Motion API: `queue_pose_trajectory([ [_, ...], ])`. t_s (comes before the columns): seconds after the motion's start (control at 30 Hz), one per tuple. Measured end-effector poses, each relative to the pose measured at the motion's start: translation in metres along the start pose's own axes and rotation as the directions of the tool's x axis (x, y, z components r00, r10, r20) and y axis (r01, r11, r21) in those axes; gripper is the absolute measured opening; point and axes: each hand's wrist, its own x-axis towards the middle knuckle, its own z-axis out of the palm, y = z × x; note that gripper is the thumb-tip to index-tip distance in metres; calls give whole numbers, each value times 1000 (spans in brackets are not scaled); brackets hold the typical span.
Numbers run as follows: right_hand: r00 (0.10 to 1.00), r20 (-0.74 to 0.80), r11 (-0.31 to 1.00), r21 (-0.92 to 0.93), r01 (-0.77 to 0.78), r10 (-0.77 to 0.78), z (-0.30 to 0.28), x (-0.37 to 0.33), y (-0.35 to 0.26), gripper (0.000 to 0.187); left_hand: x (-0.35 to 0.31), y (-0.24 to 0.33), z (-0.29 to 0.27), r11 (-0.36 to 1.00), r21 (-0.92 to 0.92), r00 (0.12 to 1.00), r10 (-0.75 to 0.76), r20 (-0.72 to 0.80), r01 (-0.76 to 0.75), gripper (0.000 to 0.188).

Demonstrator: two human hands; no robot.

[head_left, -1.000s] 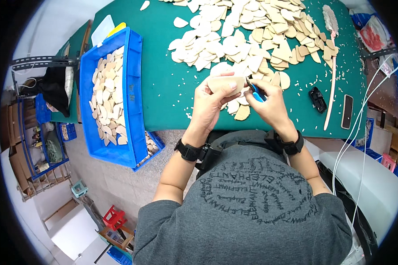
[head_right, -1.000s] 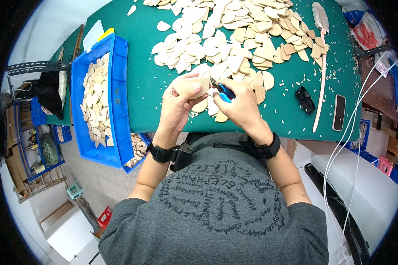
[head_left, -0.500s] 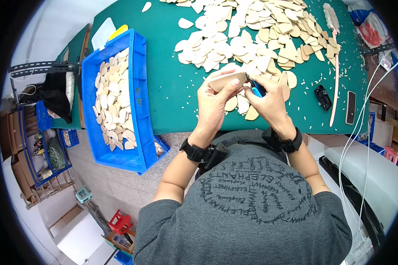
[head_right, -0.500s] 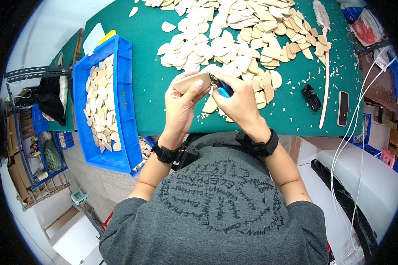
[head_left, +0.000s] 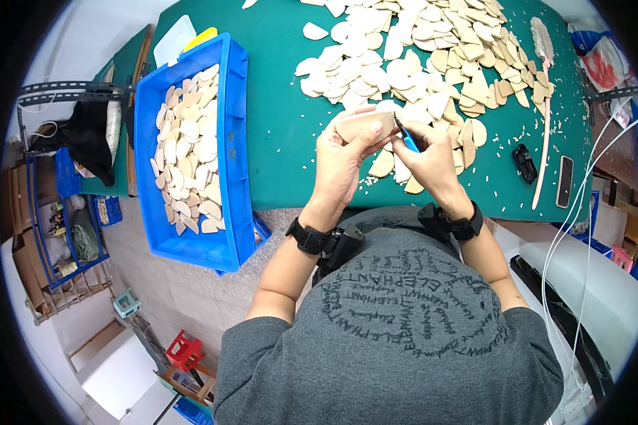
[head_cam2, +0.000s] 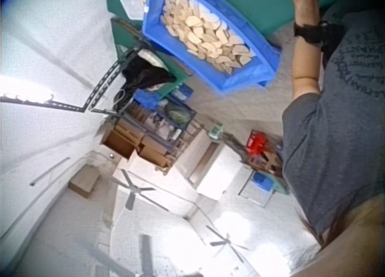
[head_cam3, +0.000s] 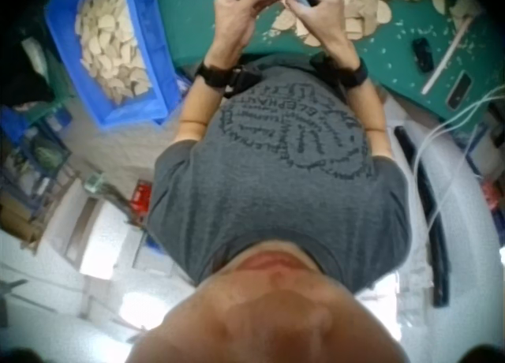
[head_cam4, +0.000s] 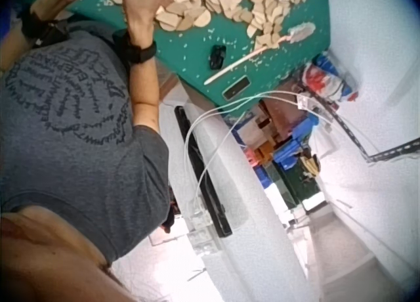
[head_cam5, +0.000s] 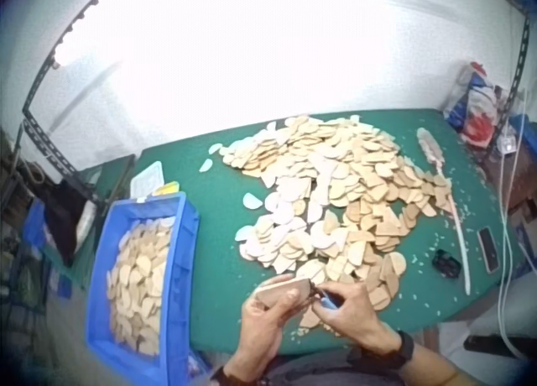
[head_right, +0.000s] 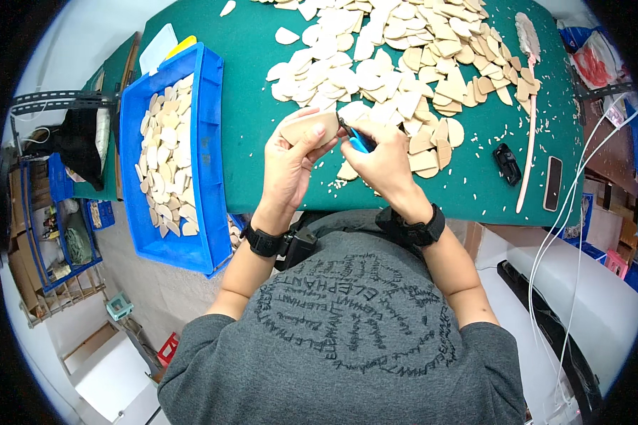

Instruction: The person repeatedly picks up small, light-colored wooden pieces from a green work surface and uses a blue utility knife to trim their edges. Trimmed pieces are placed into a blue plastic bin to the left. The process is continuous and repetitive throughout the clip.

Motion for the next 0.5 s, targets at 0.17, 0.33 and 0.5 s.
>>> queue_pose_trajectory([
  [0.17,993,107,985,165,-57,40,6,1,3,21,-2,-2,-8,996,-81,1000,-25,-5,24,39],
  [0.33,954,293,904,390,-177,61,-2,6,-1,22,-4,2,-8,989,-137,998,-57,2,56,40],
  [0.5,987,158,887,455,-72,-1,-4,8,-15,22,-5,3,-7,989,-139,998,-63,-29,58,42],
])
